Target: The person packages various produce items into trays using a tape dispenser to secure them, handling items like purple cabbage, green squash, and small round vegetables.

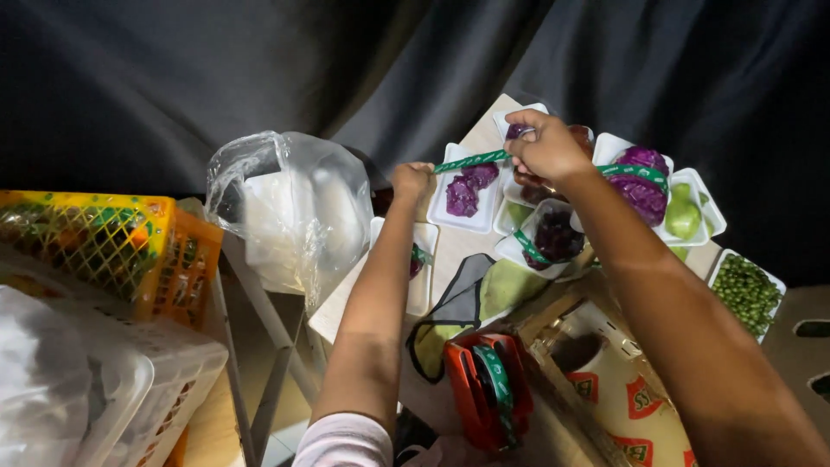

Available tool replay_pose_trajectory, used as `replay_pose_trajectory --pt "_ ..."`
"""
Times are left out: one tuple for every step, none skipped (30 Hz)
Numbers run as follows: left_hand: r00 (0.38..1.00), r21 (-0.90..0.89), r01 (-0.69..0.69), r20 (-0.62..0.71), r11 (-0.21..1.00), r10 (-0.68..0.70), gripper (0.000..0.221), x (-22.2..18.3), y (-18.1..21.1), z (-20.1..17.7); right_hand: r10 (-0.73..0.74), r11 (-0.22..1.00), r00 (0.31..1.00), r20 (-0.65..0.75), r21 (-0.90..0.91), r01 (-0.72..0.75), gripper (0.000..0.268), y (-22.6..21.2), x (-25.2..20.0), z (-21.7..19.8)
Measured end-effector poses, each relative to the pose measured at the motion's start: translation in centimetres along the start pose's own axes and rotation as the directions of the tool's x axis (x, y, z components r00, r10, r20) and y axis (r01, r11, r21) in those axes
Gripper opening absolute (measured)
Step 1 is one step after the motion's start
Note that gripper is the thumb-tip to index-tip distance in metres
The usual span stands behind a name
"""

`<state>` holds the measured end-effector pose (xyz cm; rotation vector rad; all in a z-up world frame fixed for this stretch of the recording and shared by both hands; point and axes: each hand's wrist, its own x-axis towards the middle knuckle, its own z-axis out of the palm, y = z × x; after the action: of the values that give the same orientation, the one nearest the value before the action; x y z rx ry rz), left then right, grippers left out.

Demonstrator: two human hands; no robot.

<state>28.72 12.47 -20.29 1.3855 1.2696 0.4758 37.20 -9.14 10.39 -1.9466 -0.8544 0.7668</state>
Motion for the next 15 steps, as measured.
replay_pose_trajectory --pt "1.000 0.002 0.002 0.002 1.000 -0.002 0.015 -0.7 0.4 -0.4 0.004 1.000 1.000 -0.001 0.001 -0.004 0.045 0.4 0.5 -0.1" --pt "1.000 0.008 -0.010 0.024 1.000 0.010 0.015 -1.5 0.9 -0.7 -0.006 1.000 1.000 0.003 -0.016 0.006 0.045 0.9 0.9 -0.2" --pt "0.999 0.013 -0.022 0.043 1.000 0.021 0.015 -2.2 1.3 -1.1 -0.018 0.999 1.000 0.008 -0.034 0.018 0.045 1.2 1.4 -0.3" --pt "0.999 0.012 -0.020 0.043 1.000 0.019 0.015 -3.4 2.1 -1.5 -0.017 0.999 1.000 0.009 -0.035 0.017 0.045 1.2 1.2 -0.4" --pt "0.998 0.015 0.008 0.060 1.000 -0.009 0.017 -4.6 3.1 -2.0 -0.023 0.999 1.000 0.007 -0.034 0.024 0.044 1.0 1.0 -0.4" --pt "0.996 0.018 0.035 0.077 0.999 -0.036 0.018 -5.8 4.0 -2.4 -0.030 0.999 1.000 0.005 -0.033 0.030 0.042 0.9 0.8 -0.5" --pt "0.996 0.017 0.034 0.076 0.999 -0.035 0.018 -5.1 3.5 -2.1 -0.031 0.999 0.999 0.004 -0.034 0.032 0.042 1.0 0.8 -0.6" --pt "0.993 0.061 -0.016 0.115 0.998 0.009 0.019 -4.5 3.1 -1.8 -0.028 0.999 1.000 0.004 -0.032 0.028 0.043 1.1 0.9 -0.8" --pt "0.986 0.103 -0.068 0.156 0.992 0.051 0.022 -3.9 2.6 -1.4 -0.024 0.999 1.000 0.002 -0.031 0.024 0.043 1.2 0.9 -1.0" --pt "0.986 0.102 -0.070 0.157 0.992 0.053 0.022 -4.1 2.6 -1.5 -0.025 0.999 1.000 0.000 -0.031 0.025 0.043 1.4 0.9 -0.9" --pt "0.988 0.098 -0.064 0.148 0.993 0.049 0.021 -4.3 2.7 -1.7 -0.025 0.999 1.000 0.002 -0.027 0.025 0.045 1.6 0.9 -0.9" --pt "0.989 0.094 -0.059 0.139 0.994 0.045 0.020 -4.4 2.8 -1.8 -0.025 0.999 1.000 0.004 -0.023 0.026 0.046 1.8 0.9 -0.9" --pt "0.989 0.093 -0.059 0.137 0.994 0.046 0.020 -4.7 2.9 -2.1 -0.027 0.999 1.000 0.005 -0.023 0.027 0.046 2.3 1.2 -1.0" --pt "0.987 0.078 -0.102 0.136 0.992 0.091 0.019 -5.0 3.0 -2.4 -0.027 0.998 0.999 0.020 -0.050 0.028 0.046 2.8 1.5 -1.1" --pt "0.982 0.064 -0.145 0.135 0.987 0.136 0.021 -5.3 3.2 -2.7 -0.026 0.997 0.999 0.034 -0.078 0.029 0.046 3.3 1.8 -1.2"
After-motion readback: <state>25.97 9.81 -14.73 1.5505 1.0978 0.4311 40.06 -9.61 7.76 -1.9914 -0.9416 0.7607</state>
